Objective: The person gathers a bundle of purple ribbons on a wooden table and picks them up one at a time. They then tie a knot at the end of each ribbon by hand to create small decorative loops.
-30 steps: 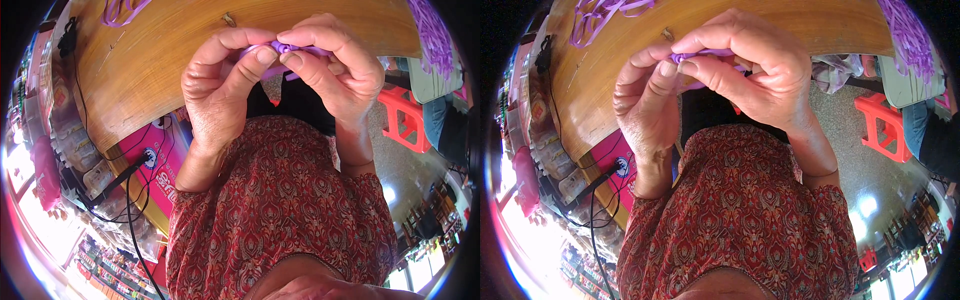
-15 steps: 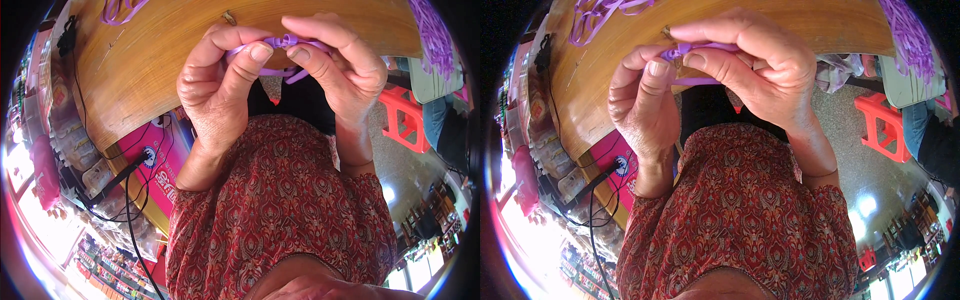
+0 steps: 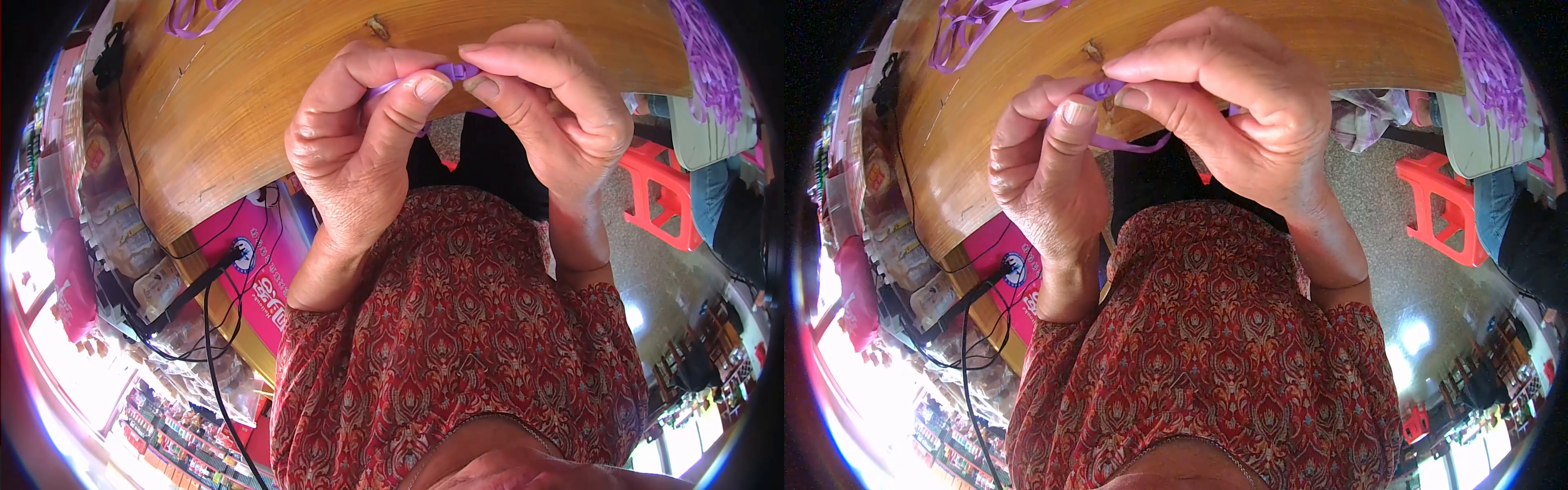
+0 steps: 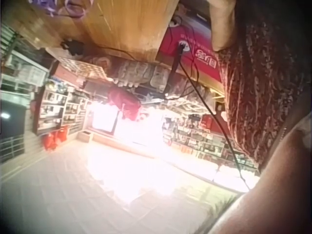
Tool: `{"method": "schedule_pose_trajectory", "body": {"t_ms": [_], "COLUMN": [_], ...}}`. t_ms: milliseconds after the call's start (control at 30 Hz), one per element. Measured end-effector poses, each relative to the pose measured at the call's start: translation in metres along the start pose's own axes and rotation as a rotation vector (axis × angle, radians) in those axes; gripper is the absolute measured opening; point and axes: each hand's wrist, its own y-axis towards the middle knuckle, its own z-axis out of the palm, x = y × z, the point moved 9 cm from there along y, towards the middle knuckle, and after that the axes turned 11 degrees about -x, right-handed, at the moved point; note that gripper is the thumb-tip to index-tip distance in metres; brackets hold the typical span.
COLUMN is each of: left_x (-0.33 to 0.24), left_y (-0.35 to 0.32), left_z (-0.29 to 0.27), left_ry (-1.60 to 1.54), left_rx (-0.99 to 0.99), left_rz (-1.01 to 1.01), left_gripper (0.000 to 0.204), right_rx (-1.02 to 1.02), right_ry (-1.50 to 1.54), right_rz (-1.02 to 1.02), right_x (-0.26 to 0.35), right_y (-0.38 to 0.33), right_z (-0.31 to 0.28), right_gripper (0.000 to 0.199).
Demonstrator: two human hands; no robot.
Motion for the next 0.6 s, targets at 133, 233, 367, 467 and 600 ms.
{"method": "schedule_pose_trajectory", "body": {"t_ms": [133, 233, 367, 467, 600], "left_x": [-0.003, -0.002, 0.002, 0.004, 0.016], "left_y": [0.000, -0.003, -0.004, -0.006, -0.009], "left_z": [0.005, 0.004, 0.005, 0.007, 0.007], "left_ry": [0.063, 0.123, 0.142, 0.042, -0.137], "left_rx": [0.074, 0.009, 0.026, 0.001, -0.038], "left_rz": [0.044, -0.053, -0.085, -0.123, -0.269], "left_gripper": [0.010, 0.010, 0.010, 0.010, 0.010], "right_rx": [0.032, 0.040, 0.009, 0.008, -0.102], "right_ry": [-0.026, -0.092, -0.023, 0.003, 0.065], "right_rz": [-0.002, -0.069, -0.145, -0.102, -0.011], "right_x": [0.002, 0.004, 0.009, 0.007, -0.005], "right_y": [0.002, 0.002, 0.002, 0.001, -0.005], "right_z": [-0.002, -0.001, -0.004, -0.003, -0.009], "right_gripper": [0.024, 0.023, 0.021, 0.019, 0.018]}}
